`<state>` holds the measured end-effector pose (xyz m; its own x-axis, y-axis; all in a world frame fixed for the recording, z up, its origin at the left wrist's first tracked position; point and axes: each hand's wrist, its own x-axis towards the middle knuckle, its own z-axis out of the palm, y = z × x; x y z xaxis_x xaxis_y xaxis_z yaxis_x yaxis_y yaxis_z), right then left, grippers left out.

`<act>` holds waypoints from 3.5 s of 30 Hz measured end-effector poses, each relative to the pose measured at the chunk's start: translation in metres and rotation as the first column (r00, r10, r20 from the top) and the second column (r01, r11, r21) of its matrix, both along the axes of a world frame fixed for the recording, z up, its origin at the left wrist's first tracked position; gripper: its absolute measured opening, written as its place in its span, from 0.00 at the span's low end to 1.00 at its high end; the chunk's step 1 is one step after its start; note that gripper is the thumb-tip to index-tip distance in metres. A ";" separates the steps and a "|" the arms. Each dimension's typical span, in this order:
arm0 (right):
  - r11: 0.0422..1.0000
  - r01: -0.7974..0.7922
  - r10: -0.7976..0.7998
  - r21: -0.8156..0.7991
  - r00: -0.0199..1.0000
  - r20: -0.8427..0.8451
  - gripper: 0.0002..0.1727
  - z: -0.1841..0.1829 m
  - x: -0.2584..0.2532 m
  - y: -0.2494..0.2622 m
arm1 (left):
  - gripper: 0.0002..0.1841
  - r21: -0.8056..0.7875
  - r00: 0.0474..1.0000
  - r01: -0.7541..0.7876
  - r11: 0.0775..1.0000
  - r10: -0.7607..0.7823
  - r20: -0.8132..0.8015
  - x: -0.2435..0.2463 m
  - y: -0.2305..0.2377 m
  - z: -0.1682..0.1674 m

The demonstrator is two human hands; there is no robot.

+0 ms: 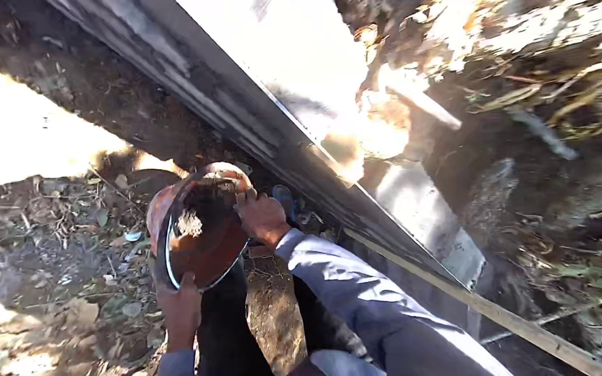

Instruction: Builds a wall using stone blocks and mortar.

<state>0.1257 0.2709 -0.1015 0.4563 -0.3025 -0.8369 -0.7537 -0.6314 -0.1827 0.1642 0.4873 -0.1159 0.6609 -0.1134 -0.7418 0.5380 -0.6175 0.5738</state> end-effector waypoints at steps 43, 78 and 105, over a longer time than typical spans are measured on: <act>0.880 0.403 -0.268 -0.251 0.858 0.439 0.26 0.196 -0.267 -0.209 | 0.38 -0.172 0.820 -0.538 0.825 0.560 0.119 -0.185 -0.131 0.289; 0.948 -0.274 0.316 -0.161 0.864 0.392 0.24 0.321 -0.133 -0.140 | 0.42 -0.282 0.863 -0.358 0.890 0.431 0.262 -0.178 -0.166 0.327; 0.880 -0.309 0.131 0.360 0.887 0.442 0.25 0.274 -0.150 -0.181 | 0.43 -0.344 0.848 -0.257 0.903 0.381 0.368 -0.171 -0.188 0.333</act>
<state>-0.0243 0.0902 0.1724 0.7845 0.1754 -0.5948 -0.4112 -0.5708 -0.7107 -0.0067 0.2994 0.2175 0.9336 0.0035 -0.3584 0.3488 -0.2395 0.9061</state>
